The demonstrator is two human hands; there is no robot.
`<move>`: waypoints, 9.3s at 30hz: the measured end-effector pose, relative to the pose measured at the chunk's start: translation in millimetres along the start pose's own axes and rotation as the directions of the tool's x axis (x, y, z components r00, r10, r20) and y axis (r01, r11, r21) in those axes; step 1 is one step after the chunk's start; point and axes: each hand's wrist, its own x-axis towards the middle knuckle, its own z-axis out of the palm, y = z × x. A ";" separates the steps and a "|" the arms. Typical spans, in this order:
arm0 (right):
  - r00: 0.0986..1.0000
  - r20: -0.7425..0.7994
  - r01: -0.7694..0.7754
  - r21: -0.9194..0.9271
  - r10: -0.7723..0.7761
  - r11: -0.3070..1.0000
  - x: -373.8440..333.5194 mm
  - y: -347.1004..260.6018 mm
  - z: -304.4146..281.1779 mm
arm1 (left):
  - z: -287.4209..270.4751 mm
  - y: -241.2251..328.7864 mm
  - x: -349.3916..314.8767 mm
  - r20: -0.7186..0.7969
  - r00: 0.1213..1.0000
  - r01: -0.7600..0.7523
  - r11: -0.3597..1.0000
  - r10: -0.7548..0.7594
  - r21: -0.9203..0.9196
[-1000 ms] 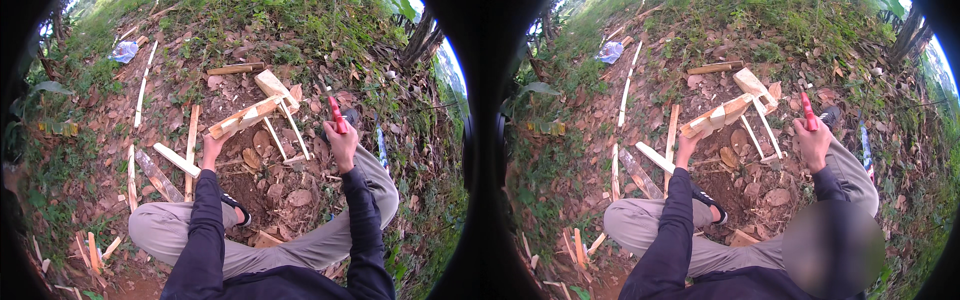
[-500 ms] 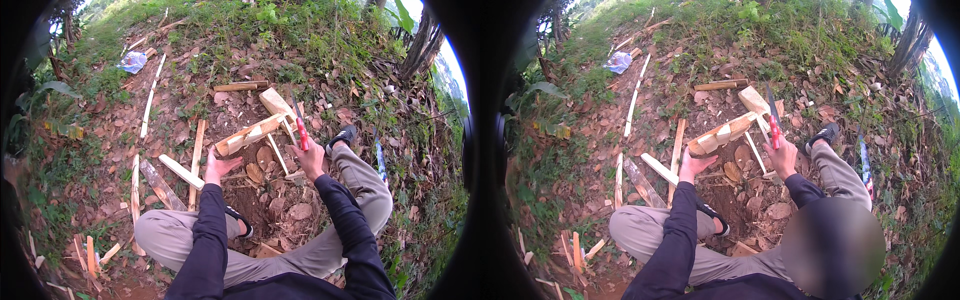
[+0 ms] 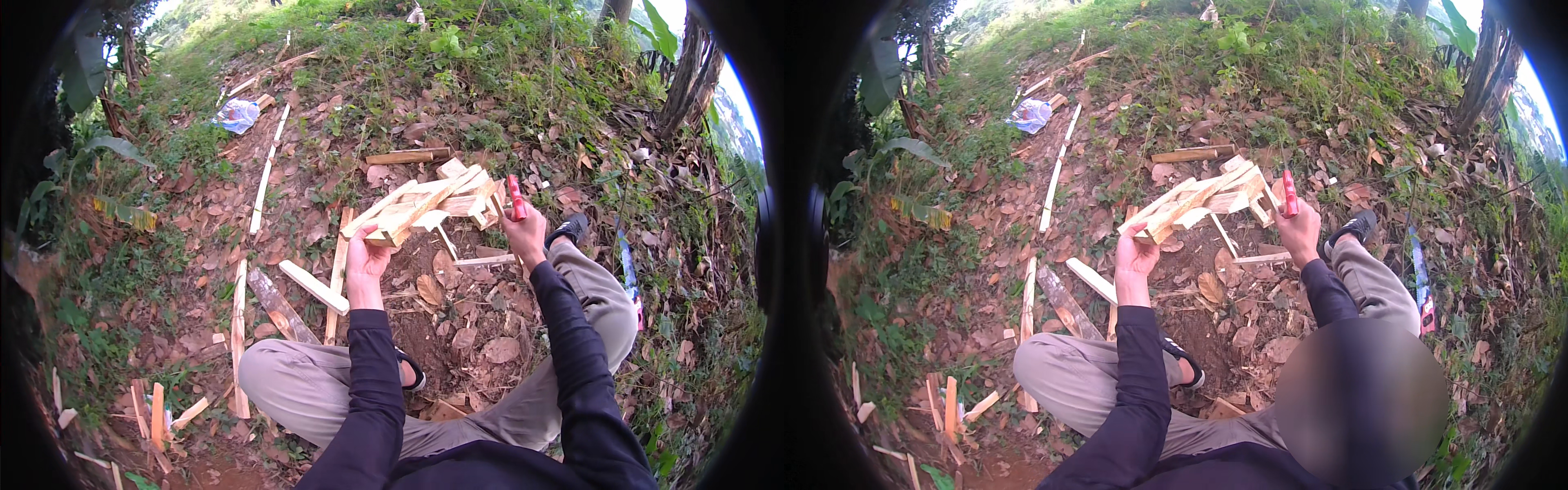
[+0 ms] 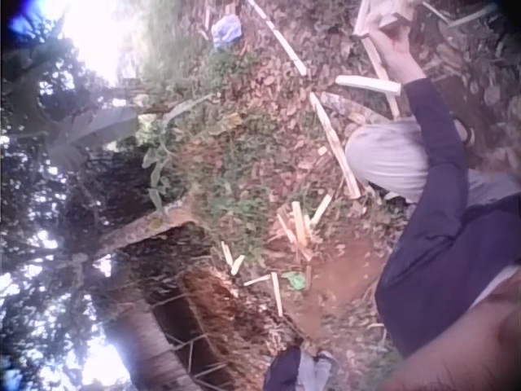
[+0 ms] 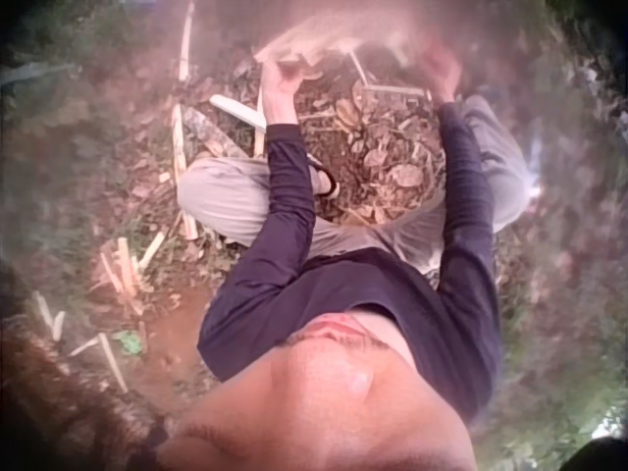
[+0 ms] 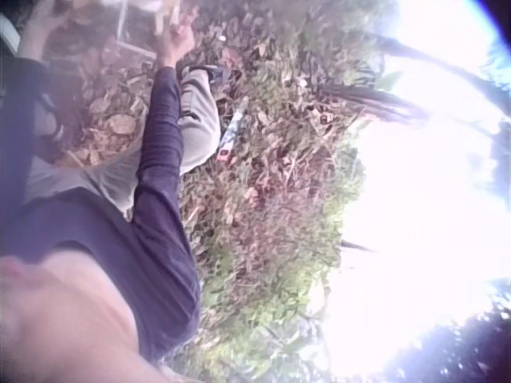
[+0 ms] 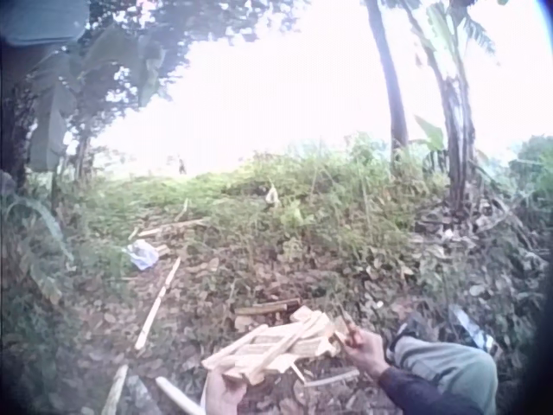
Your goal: The person sits on the ground and uses a red-handled hand saw to cut a small wooden crate into smaller pieces. They hold the crate steady with one hand while sawing through the slats with the other, occasionally adjusting the wood's position.
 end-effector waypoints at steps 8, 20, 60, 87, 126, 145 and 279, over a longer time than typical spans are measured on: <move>1.000 -0.013 -0.005 0.109 0.007 0.994 9.1 24.8 37.2 | 66.0 -42.8 -75.9 -0.032 0.938 -0.327 0.913 0.345 0.244; 0.907 -0.402 -0.033 0.232 0.127 0.972 27.1 -1.9 -46.7 | -17.7 -91.3 -33.1 -0.141 0.923 -0.303 0.902 0.358 0.306; 0.947 -0.107 -0.210 0.506 0.303 0.836 -8.5 -30.4 -108.1 | -24.4 -160.6 -68.9 -0.322 0.886 -0.250 0.928 0.335 0.277; 0.969 0.075 -0.247 0.395 0.237 0.885 -211.7 -41.8 -41.5 | -11.7 -208.9 -59.7 -0.283 0.949 -0.106 0.985 0.142 0.140; 0.915 0.113 -0.372 0.603 0.386 0.705 -214.7 -44.5 -42.2 | 136.8 -56.4 -162.5 -0.011 0.615 -0.365 -0.297 -0.788 0.882; 0.887 0.218 -0.462 0.467 0.408 0.754 -183.4 -71.4 -64.0 | 61.2 -59.6 140.0 0.143 0.979 -0.193 -0.876 -0.143 0.442; 0.924 0.271 -0.366 0.417 0.270 0.832 -134.1 -60.5 -7.9 | 67.1 -68.6 223.8 0.139 0.972 0.061 -0.779 0.187 0.625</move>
